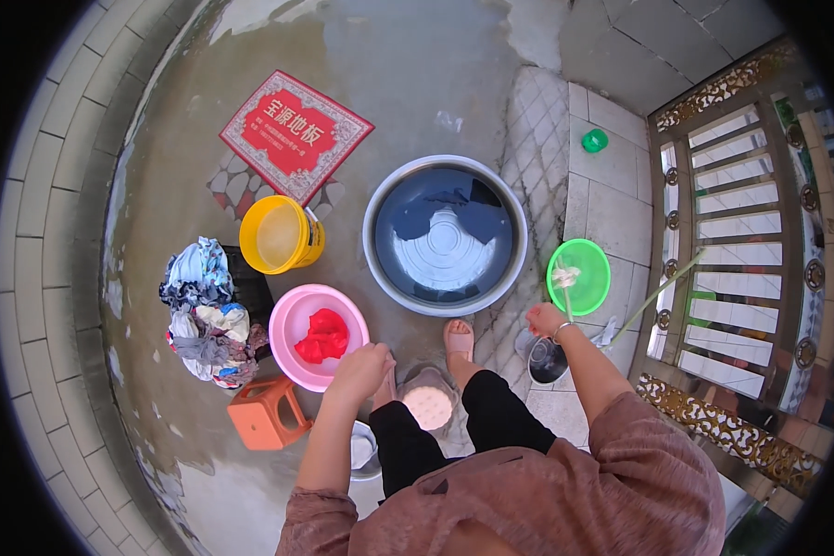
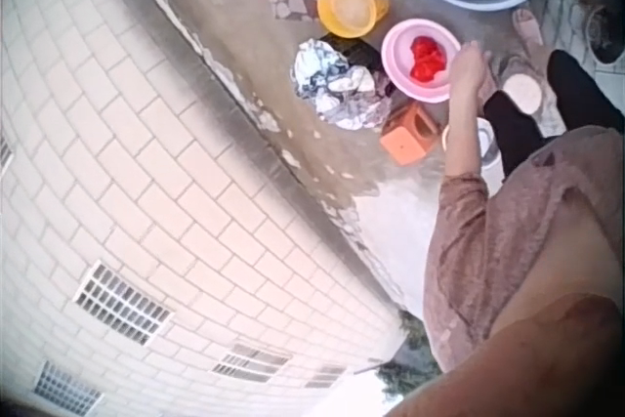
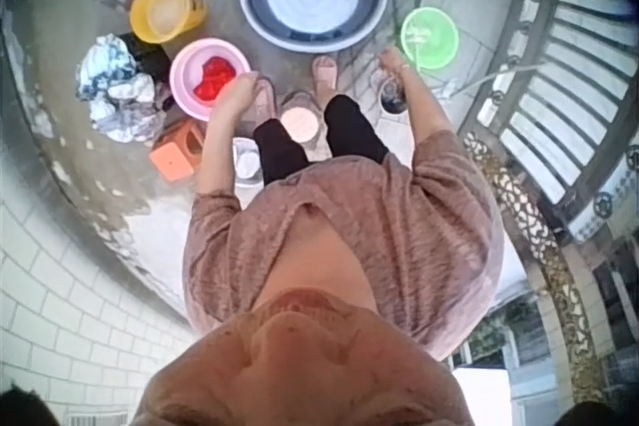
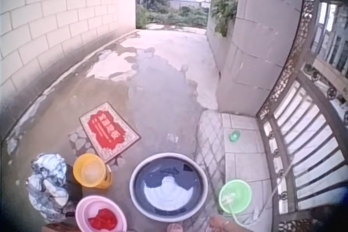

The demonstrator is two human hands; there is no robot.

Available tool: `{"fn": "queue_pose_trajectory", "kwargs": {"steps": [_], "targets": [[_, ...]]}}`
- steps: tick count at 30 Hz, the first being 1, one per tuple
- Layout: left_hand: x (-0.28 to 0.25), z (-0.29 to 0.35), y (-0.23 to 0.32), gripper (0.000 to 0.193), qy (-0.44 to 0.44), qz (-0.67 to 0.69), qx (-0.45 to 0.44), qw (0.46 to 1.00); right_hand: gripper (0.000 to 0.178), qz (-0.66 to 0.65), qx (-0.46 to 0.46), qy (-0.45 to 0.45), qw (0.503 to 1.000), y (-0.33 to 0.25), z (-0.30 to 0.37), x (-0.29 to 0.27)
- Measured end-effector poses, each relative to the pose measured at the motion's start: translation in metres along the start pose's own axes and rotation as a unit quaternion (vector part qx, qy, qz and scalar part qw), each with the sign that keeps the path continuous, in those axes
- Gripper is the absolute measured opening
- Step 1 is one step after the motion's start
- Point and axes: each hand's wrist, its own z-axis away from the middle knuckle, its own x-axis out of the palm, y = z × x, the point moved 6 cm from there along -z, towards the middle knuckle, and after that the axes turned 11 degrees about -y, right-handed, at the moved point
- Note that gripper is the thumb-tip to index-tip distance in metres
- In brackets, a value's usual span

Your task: The person removes a pair of shorts from a hanger, washes them by hand in a basin of water on a patio, and wrings them out. They then place the shorts back onto a hanger and hang them on a metal gate.

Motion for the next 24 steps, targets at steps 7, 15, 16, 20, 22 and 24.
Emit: {"fn": "queue_pose_trajectory", "kwargs": {"steps": [7,15,16,20,22,24], "targets": [[0.049,-0.119,-0.07,0.02,-0.079,0.043,0.049,0.995,0.02,0.101,-0.076,0.041,0.991,-0.016,-0.1,0.024],[0.128,-0.279,-0.159,0.019,-0.059,0.109,0.038,0.992,0.024,0.31,-0.026,0.066,0.948,-0.03,-0.251,0.024],[0.14,-0.297,-0.166,0.018,-0.059,0.126,0.045,0.989,0.025,0.34,-0.004,0.055,0.939,-0.026,-0.275,0.023],[0.181,-0.366,-0.189,0.018,-0.06,0.149,0.062,0.985,0.029,0.302,-0.032,0.115,0.946,-0.028,-0.353,0.003],[0.197,-0.394,-0.2,0.018,-0.059,0.148,0.073,0.985,0.039,0.35,-0.025,0.139,0.926,-0.039,-0.381,-0.001],[0.209,-0.419,-0.201,0.018,-0.062,0.146,0.085,0.984,0.055,0.403,-0.031,0.223,0.887,-0.039,-0.41,-0.013]]}}
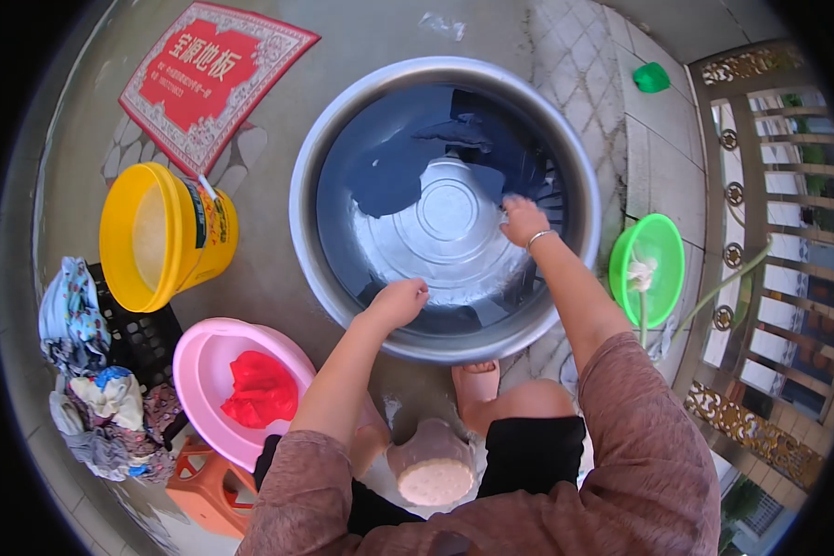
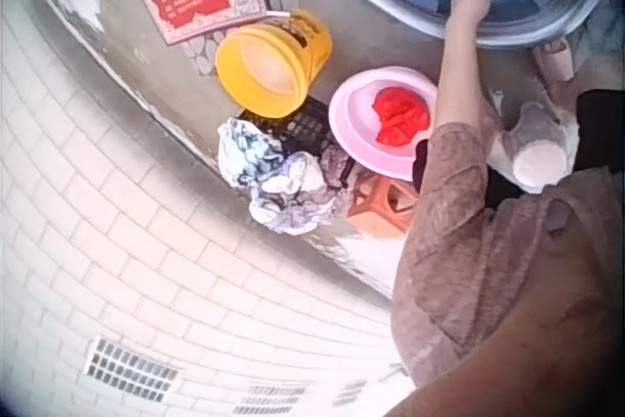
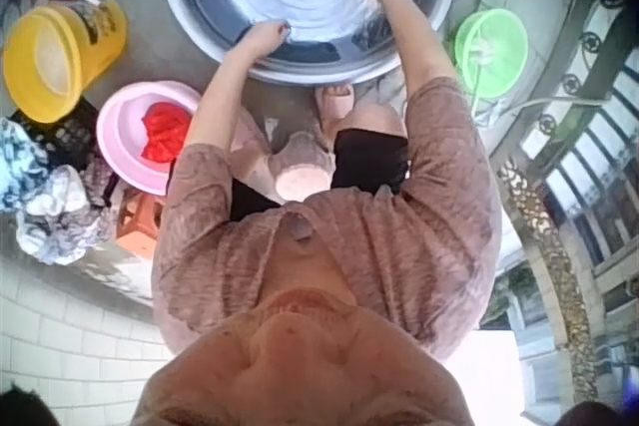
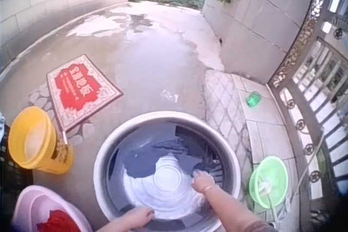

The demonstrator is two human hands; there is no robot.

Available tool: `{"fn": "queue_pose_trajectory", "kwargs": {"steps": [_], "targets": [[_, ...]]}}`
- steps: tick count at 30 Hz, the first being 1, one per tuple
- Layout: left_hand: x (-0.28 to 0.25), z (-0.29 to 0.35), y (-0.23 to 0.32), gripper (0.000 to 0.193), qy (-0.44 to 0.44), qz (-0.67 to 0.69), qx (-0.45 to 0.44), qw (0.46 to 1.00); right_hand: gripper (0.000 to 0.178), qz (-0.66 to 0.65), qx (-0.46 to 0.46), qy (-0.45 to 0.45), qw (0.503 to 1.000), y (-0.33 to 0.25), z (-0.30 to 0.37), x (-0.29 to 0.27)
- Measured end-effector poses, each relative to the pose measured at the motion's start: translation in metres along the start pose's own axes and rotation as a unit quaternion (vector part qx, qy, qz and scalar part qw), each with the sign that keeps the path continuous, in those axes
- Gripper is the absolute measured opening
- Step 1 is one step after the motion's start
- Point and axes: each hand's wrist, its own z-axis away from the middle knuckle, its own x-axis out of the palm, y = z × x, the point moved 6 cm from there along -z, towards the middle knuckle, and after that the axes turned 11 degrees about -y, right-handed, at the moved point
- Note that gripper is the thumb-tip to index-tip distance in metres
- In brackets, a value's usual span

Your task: The person removes a pair of shorts from a hanger, washes them by hand in a basin of water on a patio, and wrings them out. They then place the shorts back onto a hanger and hang them on a metal gate.

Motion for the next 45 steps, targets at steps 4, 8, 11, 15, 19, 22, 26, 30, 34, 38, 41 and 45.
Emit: {"fn": "queue_pose_trajectory", "kwargs": {"steps": [4,8,11,15,19,22,26,30,34,38,41,45], "targets": [[0.012,-0.034,-0.035,0.015,0.023,-0.016,0.051,0.998,0.079,0.013,0.044,0.002,0.999,-0.006,-0.052,0.024],[0.029,-0.072,-0.022,0.017,0.006,-0.024,0.04,0.999,0.04,-0.008,0.043,0.065,0.997,0.018,-0.072,0.044],[0.035,-0.074,-0.013,0.021,0.044,0.022,0.108,0.993,0.041,-0.105,-0.023,0.034,0.994,-0.013,-0.045,0.043],[0.042,-0.06,-0.023,0.02,0.039,0.239,0.059,0.968,0.031,-0.087,-0.163,-0.078,0.98,-0.043,-0.009,0.061],[0.054,-0.042,-0.035,0.021,0.009,0.324,-0.005,0.946,0.033,-0.451,-0.151,-0.136,0.869,-0.02,0.025,0.078],[0.058,-0.031,-0.03,0.022,0.003,0.342,-0.015,0.94,0.034,-0.447,-0.111,-0.022,0.887,0.032,0.023,0.067],[0.066,-0.019,-0.018,0.024,-0.036,0.424,-0.038,0.904,0.054,-0.459,0.049,0.174,0.87,0.085,0.023,0.077],[0.082,-0.027,-0.032,0.04,-0.027,0.586,-0.064,0.807,0.059,-0.62,0.037,-0.005,0.784,-0.013,0.041,0.101],[0.063,-0.026,-0.027,0.07,-0.019,0.726,-0.027,0.687,0.029,-0.48,-0.253,0.118,0.832,-0.12,0.079,0.063],[0.04,-0.033,-0.03,0.055,-0.033,0.784,0.049,0.619,0.036,-0.232,-0.355,0.169,0.89,-0.171,0.142,0.031],[0.052,-0.049,-0.034,0.043,-0.036,0.742,0.042,0.668,0.039,-0.215,-0.403,0.251,0.854,-0.174,0.158,0.035],[0.071,-0.041,0.008,0.035,0.132,0.806,-0.023,0.576,0.05,-0.454,-0.102,0.209,0.86,-0.084,0.08,0.033]]}}
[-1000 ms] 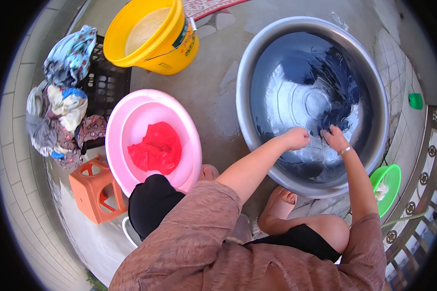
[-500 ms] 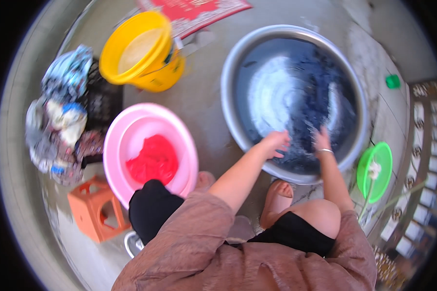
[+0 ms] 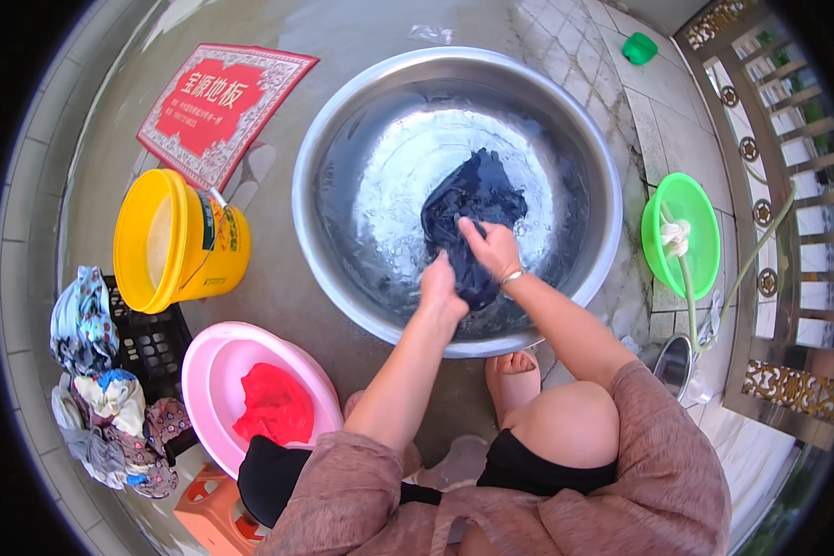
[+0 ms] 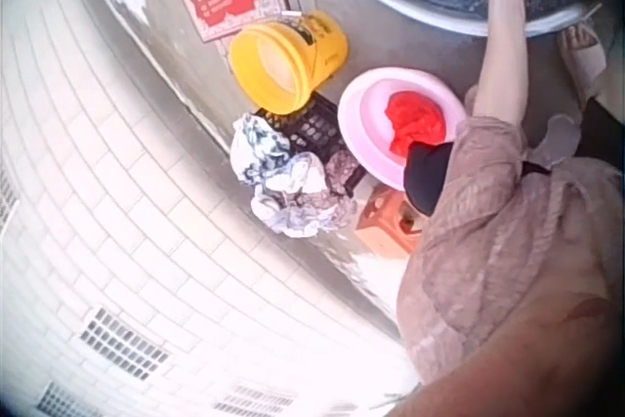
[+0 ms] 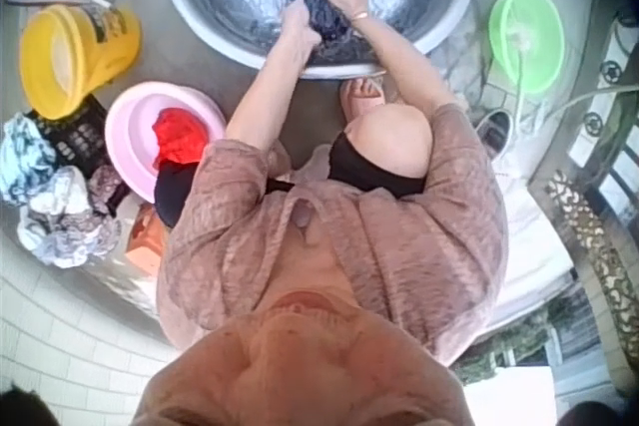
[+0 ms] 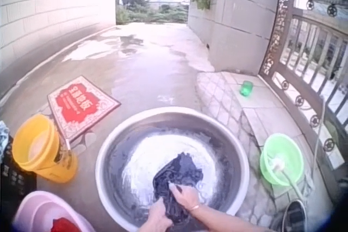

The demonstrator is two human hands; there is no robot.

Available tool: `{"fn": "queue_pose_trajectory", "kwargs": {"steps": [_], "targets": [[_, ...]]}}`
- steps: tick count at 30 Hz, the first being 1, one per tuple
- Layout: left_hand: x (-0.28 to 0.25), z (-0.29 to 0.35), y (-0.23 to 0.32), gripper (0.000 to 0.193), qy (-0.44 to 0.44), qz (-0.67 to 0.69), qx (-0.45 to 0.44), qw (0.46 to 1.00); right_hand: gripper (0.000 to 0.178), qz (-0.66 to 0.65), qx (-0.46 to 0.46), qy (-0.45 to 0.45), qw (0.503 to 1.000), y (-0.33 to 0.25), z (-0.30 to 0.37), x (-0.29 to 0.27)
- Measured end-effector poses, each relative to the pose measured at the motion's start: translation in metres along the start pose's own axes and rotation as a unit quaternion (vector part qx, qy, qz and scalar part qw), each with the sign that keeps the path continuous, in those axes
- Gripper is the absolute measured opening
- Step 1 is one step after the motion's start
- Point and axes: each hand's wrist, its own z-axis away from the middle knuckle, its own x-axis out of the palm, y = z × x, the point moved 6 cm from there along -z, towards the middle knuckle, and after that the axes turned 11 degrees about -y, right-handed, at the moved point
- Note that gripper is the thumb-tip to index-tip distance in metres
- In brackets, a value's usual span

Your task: The person removes a pair of shorts from a hanger, washes them by hand in a basin of water on a patio, and wrings them out. They then place the shorts back onto a hanger and hang them on a metal gate.

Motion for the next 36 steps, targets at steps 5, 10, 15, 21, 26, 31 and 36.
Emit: {"fn": "queue_pose_trajectory", "kwargs": {"steps": [5,10,15,21,26,31,36], "targets": [[-0.104,-0.056,0.051,0.039,-0.116,-0.154,0.106,0.975,0.036,-0.019,-0.194,-0.076,0.978,-0.079,0.04,0.042],[0.003,-0.005,0.009,0.049,0.056,-0.451,0.186,0.871,0.04,0.169,0.115,-0.115,0.972,0.034,-0.015,-0.018],[0.013,0.002,-0.019,0.042,-0.04,-0.888,0.121,0.441,0.06,0.209,0.242,-0.146,0.936,0.064,-0.032,-0.043],[-0.006,-0.011,-0.021,0.051,-0.157,-0.918,-0.08,0.356,0.083,0.103,0.027,-0.241,0.965,0.067,-0.055,0.036],[-0.044,-0.008,0.043,0.057,0.091,-0.611,-0.114,0.778,0.046,0.096,0.134,-0.123,0.979,0.066,-0.049,0.017],[-0.054,-0.028,0.043,0.061,0.046,-0.175,0.018,0.983,0.033,-0.329,0.1,-0.114,0.932,0.046,-0.03,0.061],[-0.056,-0.044,0.06,0.042,-0.21,-0.068,0.176,0.959,0.043,0.003,-0.05,-0.219,0.974,-0.066,0.042,0.065]]}}
